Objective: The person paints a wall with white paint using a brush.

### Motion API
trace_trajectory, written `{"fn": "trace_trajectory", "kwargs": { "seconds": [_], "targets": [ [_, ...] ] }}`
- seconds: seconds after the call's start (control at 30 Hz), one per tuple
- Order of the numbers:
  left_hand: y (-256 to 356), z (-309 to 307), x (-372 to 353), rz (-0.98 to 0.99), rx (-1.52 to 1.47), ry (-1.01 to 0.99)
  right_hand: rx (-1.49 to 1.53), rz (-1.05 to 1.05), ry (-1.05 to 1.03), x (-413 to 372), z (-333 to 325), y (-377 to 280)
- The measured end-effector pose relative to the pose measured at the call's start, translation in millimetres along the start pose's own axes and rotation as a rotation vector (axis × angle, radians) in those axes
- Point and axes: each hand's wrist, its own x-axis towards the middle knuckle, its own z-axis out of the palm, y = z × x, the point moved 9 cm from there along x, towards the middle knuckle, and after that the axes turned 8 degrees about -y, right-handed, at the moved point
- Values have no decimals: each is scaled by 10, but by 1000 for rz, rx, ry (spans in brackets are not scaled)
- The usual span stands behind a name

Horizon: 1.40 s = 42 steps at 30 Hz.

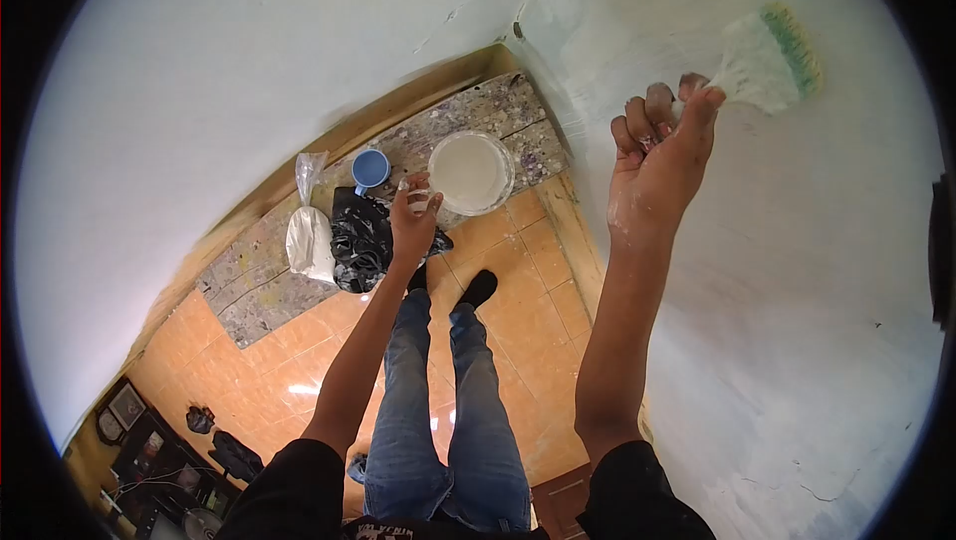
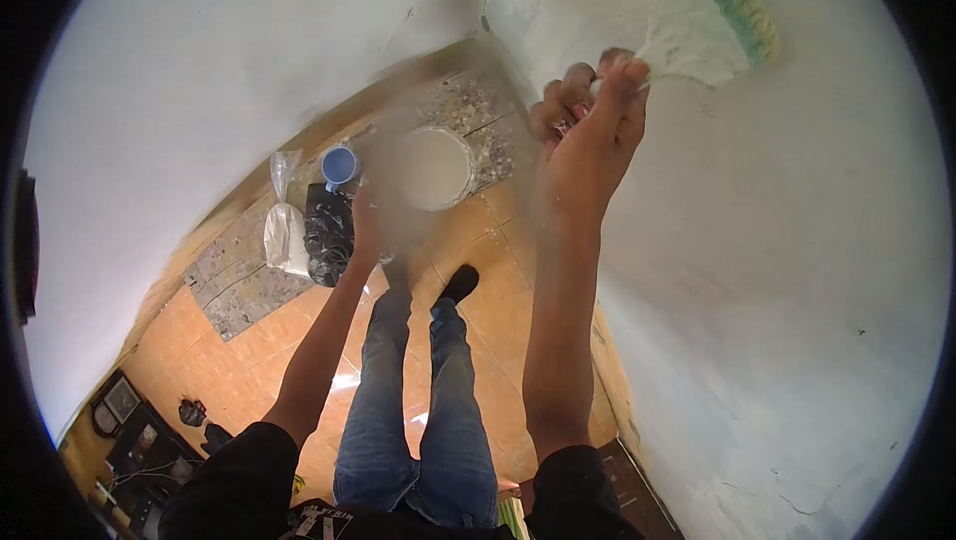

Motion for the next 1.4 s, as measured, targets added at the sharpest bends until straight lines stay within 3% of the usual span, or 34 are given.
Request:
{"fn": "trace_trajectory", "kwargs": {
  "seconds": [0.1, 0.27, 0.3, 0.37, 0.43, 0.57, 0.67, 0.73, 0.8, 0.9, 0.97, 1.1, 1.23, 1.3, 1.4],
  "targets": [
    [76, -15, -27, 39, 13, 28, -132, 12, 140, 114, -525, 393],
    [-401, 108, 22, -81, -140, -33, -369, 132, 286, -52, -1704, 2002],
    [-376, 103, 9, -32, 1, -51, -434, 177, 290, -93, -2041, 2460],
    [-301, 144, 32, 42, 192, -82, -424, 315, 321, -164, -2155, 2779],
    [-306, 165, 54, 48, 205, -93, -269, 511, 373, -322, -1925, 2883],
    [-559, 201, 50, -67, 112, -148, 506, 807, 338, -253, -1713, 3283],
    [-473, 152, 32, -127, -46, -70, 564, 651, 313, 35, -1408, 2657],
    [-342, 134, 22, 61, 130, -36, 763, 634, 268, 129, -1126, 2132],
    [-347, 146, 11, 96, 177, -40, 870, 586, 195, 129, -786, 1548],
    [-431, 162, 20, -48, 32, -71, 915, 437, -5, 20, -309, 697],
    [-294, 88, 16, -106, -85, -37, 800, 312, -201, -122, -6, 206],
    [-138, 49, -4, -20, -30, -22, 248, 57, -62, -134, -44, -125],
    [-289, 123, 8, -14, 4, -53, -261, -21, 110, 227, -759, 625],
    [-297, 147, 37, 17, 123, -76, -301, 19, 88, 250, -1138, 1266],
    [-311, 169, 7, 67, 286, -90, -343, 227, 239, 120, -1579, 2247]
  ]
}}
